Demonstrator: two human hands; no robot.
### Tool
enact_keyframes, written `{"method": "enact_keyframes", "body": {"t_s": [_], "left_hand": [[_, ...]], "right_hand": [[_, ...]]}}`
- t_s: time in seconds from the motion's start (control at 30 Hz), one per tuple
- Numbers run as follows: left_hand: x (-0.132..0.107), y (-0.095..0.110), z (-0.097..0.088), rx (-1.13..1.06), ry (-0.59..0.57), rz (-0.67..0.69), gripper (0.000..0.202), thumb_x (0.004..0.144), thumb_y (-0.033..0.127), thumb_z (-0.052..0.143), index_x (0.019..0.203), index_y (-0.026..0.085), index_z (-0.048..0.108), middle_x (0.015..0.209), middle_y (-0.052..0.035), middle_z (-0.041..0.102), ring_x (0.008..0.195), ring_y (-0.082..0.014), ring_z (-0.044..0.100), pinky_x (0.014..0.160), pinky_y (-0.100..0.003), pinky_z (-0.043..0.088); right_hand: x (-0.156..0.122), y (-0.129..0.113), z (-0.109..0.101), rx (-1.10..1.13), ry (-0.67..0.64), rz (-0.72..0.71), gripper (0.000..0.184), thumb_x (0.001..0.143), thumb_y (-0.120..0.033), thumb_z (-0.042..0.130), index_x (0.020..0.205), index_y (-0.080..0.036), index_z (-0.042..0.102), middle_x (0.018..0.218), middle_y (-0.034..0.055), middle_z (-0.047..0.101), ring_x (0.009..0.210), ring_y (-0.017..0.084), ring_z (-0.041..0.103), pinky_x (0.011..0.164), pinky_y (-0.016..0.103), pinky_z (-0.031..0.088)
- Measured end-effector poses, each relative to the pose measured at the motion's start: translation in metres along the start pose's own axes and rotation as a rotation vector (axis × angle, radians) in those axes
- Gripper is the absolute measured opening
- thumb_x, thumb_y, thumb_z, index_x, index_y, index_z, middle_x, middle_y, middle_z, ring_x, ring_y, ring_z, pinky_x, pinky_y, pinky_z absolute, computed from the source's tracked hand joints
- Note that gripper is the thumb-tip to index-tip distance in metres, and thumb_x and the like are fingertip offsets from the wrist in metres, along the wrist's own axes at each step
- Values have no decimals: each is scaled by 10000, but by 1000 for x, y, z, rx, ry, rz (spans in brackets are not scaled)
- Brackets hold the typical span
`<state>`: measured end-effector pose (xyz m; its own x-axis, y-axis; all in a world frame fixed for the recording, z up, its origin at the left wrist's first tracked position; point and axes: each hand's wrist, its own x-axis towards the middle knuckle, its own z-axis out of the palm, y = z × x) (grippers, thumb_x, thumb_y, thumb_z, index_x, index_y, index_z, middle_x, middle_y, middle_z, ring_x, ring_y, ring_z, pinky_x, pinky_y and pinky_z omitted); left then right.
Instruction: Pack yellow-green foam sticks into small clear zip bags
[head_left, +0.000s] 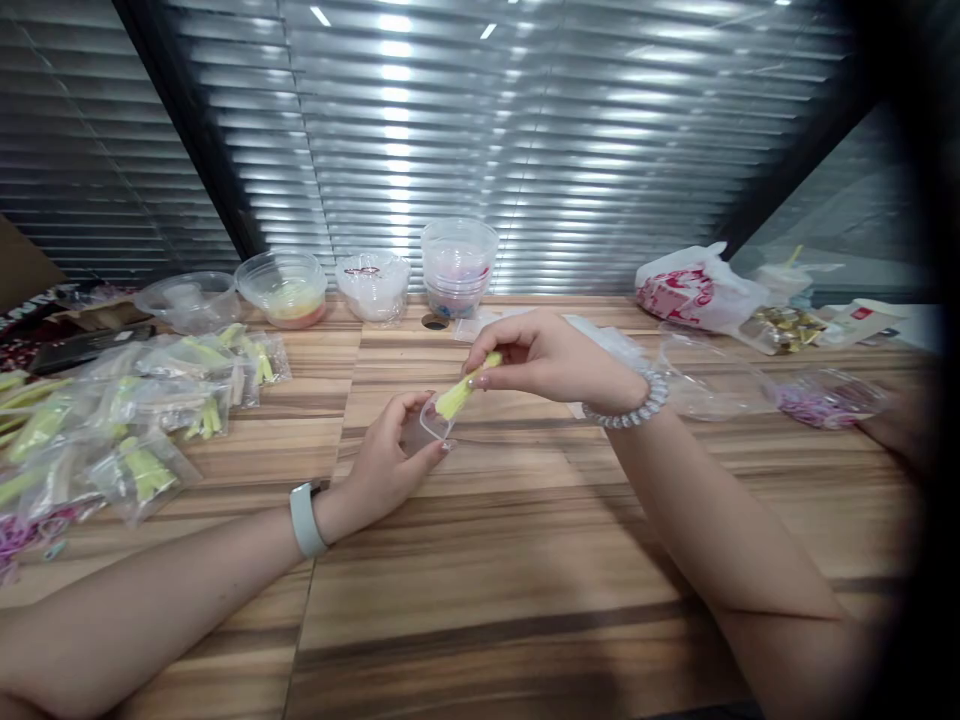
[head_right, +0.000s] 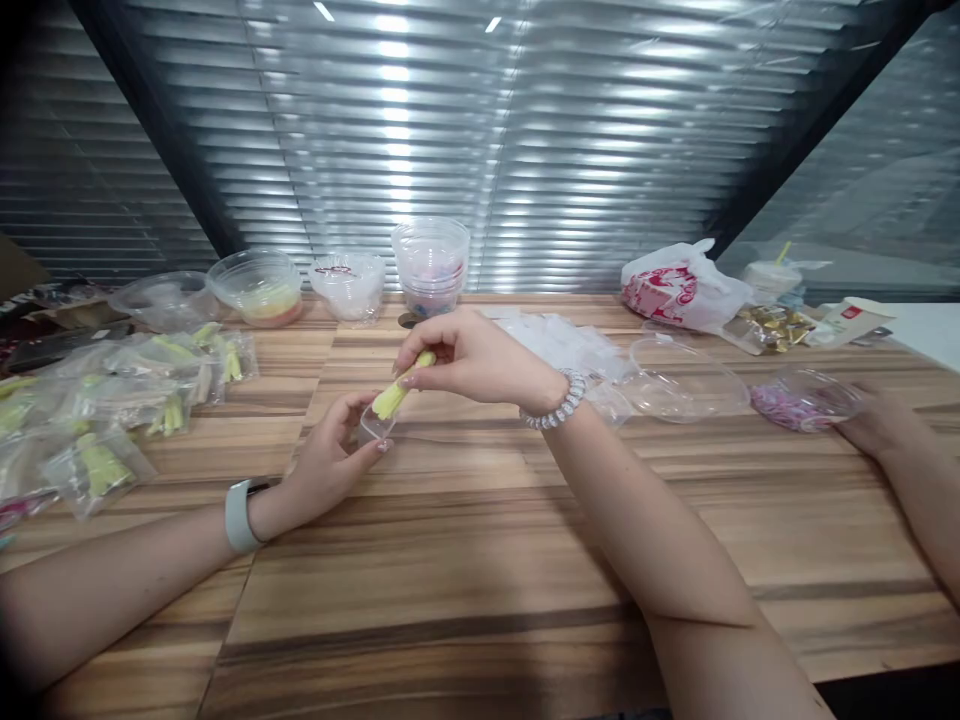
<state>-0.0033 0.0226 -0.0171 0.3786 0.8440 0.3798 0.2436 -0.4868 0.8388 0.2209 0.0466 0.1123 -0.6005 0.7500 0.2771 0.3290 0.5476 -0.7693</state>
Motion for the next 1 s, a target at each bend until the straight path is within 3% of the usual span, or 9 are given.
{"method": "enact_keyframes", "body": {"t_s": [0.13,0.27,0.37,0.47,0.57,0.67,0.77,1.0], "left_hand": [[-2,-3,2,-74,-21,12,497,849,349,657,1279,251,428,1286,-78,516,1191,-234,511,1017,-410,415],[-2,-2,1,-76,-57,20,522,846,336,664,1303,263,424,1301,-78,507,1201,-243,502,1029,-416,404],[-1,1,0,-96,-52,21,511,850,323,659,1300,256,426,1292,-80,514,1192,-243,508,1018,-411,410],[0,2,0,-113,-24,36,473,855,305,654,1275,235,447,1269,-85,528,1188,-239,505,1010,-401,415],[1,2,0,-123,-6,51,484,855,298,654,1287,231,444,1290,-90,516,1208,-241,493,1024,-401,404],[0,1,0,-126,-5,64,507,855,297,654,1306,233,433,1306,-94,506,1208,-243,497,1031,-407,401],[-1,2,0,-122,4,55,493,857,305,649,1295,219,441,1294,-100,518,1203,-245,506,1033,-405,408],[-1,3,-2,-24,-10,40,459,849,337,652,1256,199,491,1251,-99,562,1163,-244,539,1006,-386,439]], "right_hand": [[0,8,5,-172,-51,13,147,796,-256,668,882,-137,661,848,32,676,723,114,599,614,231,456],[-2,0,18,-389,49,-57,90,776,-174,664,845,-126,631,755,10,635,651,89,537,592,222,400],[-3,-8,27,-352,47,-110,55,782,-156,656,820,-120,640,752,20,635,660,95,543,611,225,409],[-2,-9,29,-271,-25,-174,147,815,-109,609,943,-127,679,875,49,658,776,114,581,695,234,449],[-1,-4,30,-279,-12,-219,205,848,-90,567,1005,-140,691,904,48,670,817,110,594,745,236,456],[0,3,33,-316,65,-194,126,829,-134,616,926,-128,696,821,24,682,716,92,587,670,218,445],[0,7,39,-344,56,-205,47,781,-120,651,784,-140,694,731,-11,675,653,79,582,628,208,426],[0,18,46,-381,18,-233,121,764,-85,641,749,-174,720,741,-39,704,673,88,641,680,217,440]]}}
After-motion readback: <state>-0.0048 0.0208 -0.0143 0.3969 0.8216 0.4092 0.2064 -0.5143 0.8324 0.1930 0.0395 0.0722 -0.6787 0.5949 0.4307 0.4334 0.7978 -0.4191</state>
